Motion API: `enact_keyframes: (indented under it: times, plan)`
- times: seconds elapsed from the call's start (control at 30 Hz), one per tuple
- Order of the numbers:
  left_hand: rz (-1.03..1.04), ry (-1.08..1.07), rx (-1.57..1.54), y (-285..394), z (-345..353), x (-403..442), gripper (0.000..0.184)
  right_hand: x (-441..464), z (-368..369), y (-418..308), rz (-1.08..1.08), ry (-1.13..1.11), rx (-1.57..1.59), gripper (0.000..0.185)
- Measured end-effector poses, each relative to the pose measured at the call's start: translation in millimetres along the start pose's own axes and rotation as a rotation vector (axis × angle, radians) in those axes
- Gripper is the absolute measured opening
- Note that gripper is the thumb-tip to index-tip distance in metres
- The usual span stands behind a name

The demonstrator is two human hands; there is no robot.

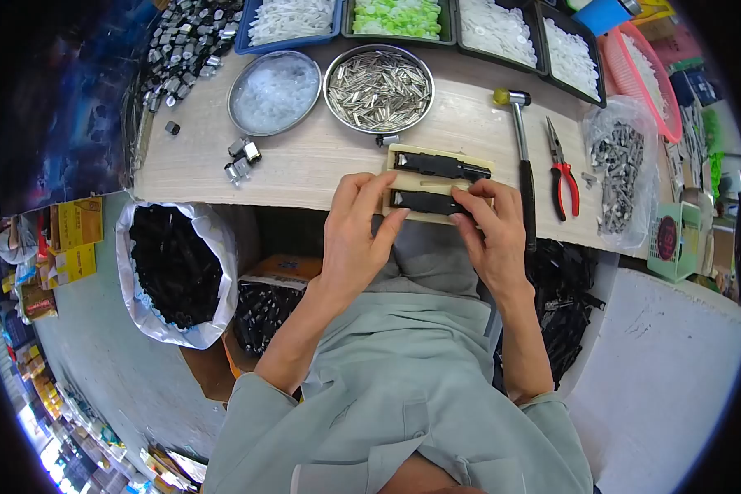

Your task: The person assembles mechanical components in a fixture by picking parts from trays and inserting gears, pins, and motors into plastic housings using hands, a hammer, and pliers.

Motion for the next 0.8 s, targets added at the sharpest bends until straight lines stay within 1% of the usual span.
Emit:
enact_keyframes:
  times: [0.07, 0.17, 0.2, 0.23, 0.3, 0.33, 0.4, 0.43, 0.5, 0.57, 0.6, 0.67, 0.8]
  plan:
    - [0.124, 0.061, 0.049, 13, -1, 1, 0.046, -2, -2, -2, -0.008, 0.013, -0.002, 0.04]
    - [0.425, 0.043, 0.233, 46, 9, 12, 0.048, -16, -19, 13, 0.131, 0.254, 0.002, 0.039]
    - [0.449, -0.01, 0.311, 50, 18, 14, 0.053, -24, -24, 26, 0.216, 0.291, -0.081, 0.04]
    - [0.447, -0.054, 0.383, 53, 26, 17, 0.056, -27, -31, 31, 0.233, 0.331, -0.216, 0.044]
    - [0.448, -0.151, 0.523, 59, 42, 22, 0.064, -32, -26, 51, 0.276, 0.227, -0.394, 0.046]
    - [0.403, -0.253, 0.588, 51, 52, 22, 0.075, -36, -27, 58, 0.326, 0.199, -0.343, 0.045]
    - [0.419, -0.3, 0.716, 43, 61, 18, 0.077, -42, -30, 64, 0.42, 0.138, -0.236, 0.044]
    - [0.425, -0.324, 0.783, 39, 63, 16, 0.078, -48, -32, 62, 0.41, 0.166, -0.227, 0.043]
    - [0.48, -0.296, 0.865, 37, 65, 13, 0.069, -60, -37, 56, 0.372, 0.229, -0.206, 0.041]
    - [0.551, -0.236, 0.988, 30, 69, 11, 0.063, -79, -44, 46, 0.558, 0.132, 0.011, 0.041]
    - [0.564, -0.216, 0.969, 28, 70, 11, 0.062, -94, -45, 40, 0.655, 0.077, 0.12, 0.04]
    - [0.593, -0.176, 0.927, 27, 72, 13, 0.06, -111, -47, 27, 0.531, 0.096, 0.113, 0.041]
    - [0.617, -0.184, 0.933, 25, 70, 13, 0.058, -122, -45, 13, 0.417, 0.123, 0.087, 0.045]
Point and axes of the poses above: each hand's wrist, its own x-axis towards the middle knuckle, its own z-axis out of the palm, y = z × x, the point moved 6 cm from there along x, towards the middle knuckle, and after that the axes turned 7 degrees about -x, right-handed, at the moved point
